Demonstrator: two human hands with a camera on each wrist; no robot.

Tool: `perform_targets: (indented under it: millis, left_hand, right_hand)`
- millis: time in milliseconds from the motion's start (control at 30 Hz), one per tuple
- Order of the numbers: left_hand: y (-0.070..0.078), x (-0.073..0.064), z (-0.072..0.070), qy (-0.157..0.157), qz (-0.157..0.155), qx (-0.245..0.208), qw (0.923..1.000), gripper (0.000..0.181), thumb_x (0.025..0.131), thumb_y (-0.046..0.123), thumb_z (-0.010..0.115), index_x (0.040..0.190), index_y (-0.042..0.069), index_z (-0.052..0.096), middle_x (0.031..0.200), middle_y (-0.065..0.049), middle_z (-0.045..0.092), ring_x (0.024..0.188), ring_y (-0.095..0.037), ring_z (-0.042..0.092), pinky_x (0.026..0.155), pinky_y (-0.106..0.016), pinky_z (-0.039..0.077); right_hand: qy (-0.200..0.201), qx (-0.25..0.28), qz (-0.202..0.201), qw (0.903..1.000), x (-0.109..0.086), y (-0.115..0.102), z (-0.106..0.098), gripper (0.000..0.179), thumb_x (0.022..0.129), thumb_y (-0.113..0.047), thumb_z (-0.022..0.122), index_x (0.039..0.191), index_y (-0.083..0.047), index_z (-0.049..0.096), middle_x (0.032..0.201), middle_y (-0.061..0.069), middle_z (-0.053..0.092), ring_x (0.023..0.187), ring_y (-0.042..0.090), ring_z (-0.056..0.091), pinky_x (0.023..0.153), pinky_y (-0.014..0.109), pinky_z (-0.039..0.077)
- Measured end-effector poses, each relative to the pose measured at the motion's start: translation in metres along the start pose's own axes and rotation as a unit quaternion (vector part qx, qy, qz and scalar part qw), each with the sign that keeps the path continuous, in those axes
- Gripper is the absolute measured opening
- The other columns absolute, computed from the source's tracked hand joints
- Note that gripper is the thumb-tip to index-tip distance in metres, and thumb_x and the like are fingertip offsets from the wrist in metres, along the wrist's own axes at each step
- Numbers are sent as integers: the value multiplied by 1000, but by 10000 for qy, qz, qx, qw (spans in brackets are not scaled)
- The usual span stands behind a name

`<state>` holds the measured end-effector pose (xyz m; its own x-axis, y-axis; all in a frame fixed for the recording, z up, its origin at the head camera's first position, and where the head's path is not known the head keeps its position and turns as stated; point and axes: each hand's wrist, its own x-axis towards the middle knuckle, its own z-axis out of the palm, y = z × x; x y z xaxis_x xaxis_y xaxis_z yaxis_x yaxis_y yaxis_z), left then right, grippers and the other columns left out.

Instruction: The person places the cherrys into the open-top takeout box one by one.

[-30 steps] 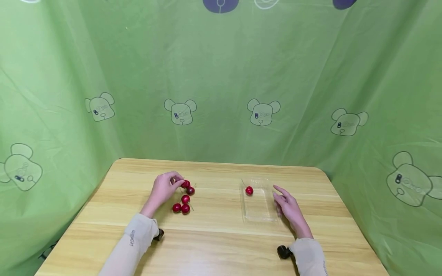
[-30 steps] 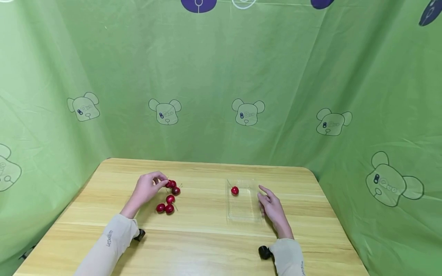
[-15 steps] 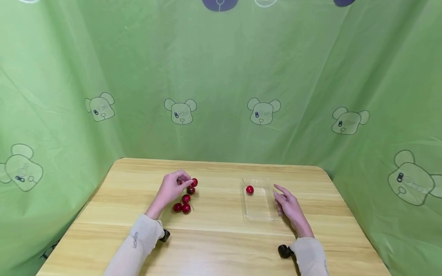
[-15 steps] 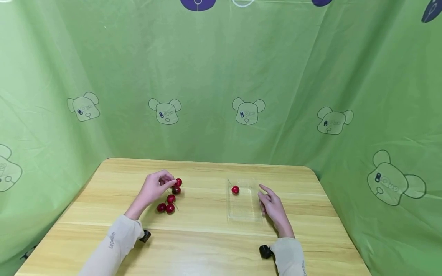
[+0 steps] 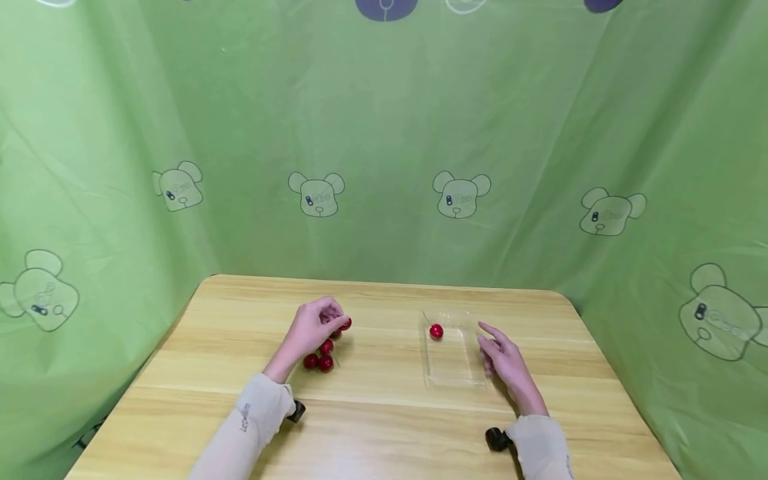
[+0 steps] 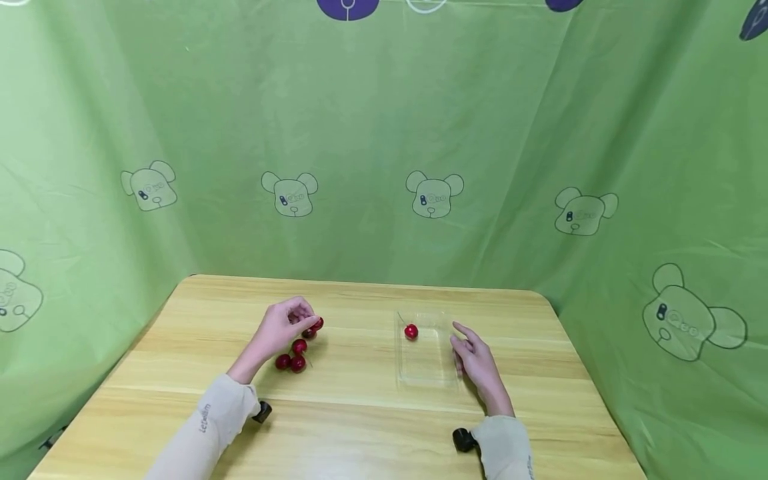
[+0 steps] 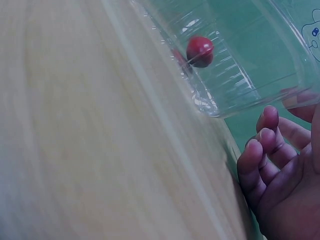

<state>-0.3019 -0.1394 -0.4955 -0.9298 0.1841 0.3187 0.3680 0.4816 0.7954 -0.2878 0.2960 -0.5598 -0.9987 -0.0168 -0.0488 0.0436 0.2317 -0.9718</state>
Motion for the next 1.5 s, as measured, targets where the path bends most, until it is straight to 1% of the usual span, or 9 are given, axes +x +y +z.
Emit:
perform_targets:
  millis: [133,267,433,500,667,767,900,1133,1500]
  left_hand:
    - [2,2,2,-54,42,-79,9999,8,93,17,79,90,18,71,80,1,72,72,-15,67,67,-25,56]
    - [4,5,8,-159,78,-241,9996,5,95,19,77,93,16,73,82,-3,74,68,-17,68,66,-26,57]
    - [6,8,17,-278,77,-572,9979,6,96,21,76,95,15,74,85,-3,74,72,-36,68,59,-27,57]
    - [6,8,21,-267,65,-643,9976,7,96,21,75,94,15,74,85,-1,74,75,-39,67,59,-27,56]
    - [7,11,28,-167,34,-569,9982,7,95,24,77,93,18,75,86,5,74,79,-17,67,68,-25,55]
    - [9,13,32,-175,74,-577,9982,7,95,23,77,94,17,75,87,5,74,79,-11,66,71,-26,55]
    - [11,15,39,-220,117,-654,9975,7,95,22,77,96,16,75,89,3,74,80,-12,66,73,-28,57]
    - [13,19,55,-306,22,-765,9966,7,95,26,77,97,20,75,90,6,73,83,-13,66,74,-27,57]
    - [24,27,83,-434,-6,-1110,9929,6,95,22,76,98,17,74,91,2,73,82,-12,65,74,-27,57]
  right_hand:
    - [14,14,5,10000,0,1,0,59,109,-33,53,161,-11,34,81,6,57,58,10,48,53,26,50]
    - [33,-56,12,10000,-1,2,-2,58,110,-32,52,161,-11,34,81,6,56,59,10,48,53,27,51]
    - [80,-85,13,9999,-4,3,-5,58,110,-32,52,161,-10,35,81,6,56,59,10,49,53,27,51]
    - [90,-71,21,9999,-4,3,-5,58,110,-32,53,160,-10,35,81,6,56,59,10,49,53,27,51]
    - [75,-16,47,10000,-4,4,-4,57,110,-31,53,161,-11,35,82,6,56,60,10,48,54,26,51]
    - [53,61,73,9999,-3,3,-2,58,110,-32,53,161,-12,34,83,6,56,61,11,48,54,26,50]
    - [18,124,83,9999,-2,2,0,59,109,-33,53,161,-12,34,83,6,56,61,11,48,55,25,50]
    - [-71,231,118,9996,-2,-2,0,58,110,-28,52,162,-9,32,84,7,58,59,11,51,54,27,53]
    - [-68,296,-54,9995,-1,0,2,58,109,-31,54,160,-8,36,83,6,61,60,12,57,55,29,56]
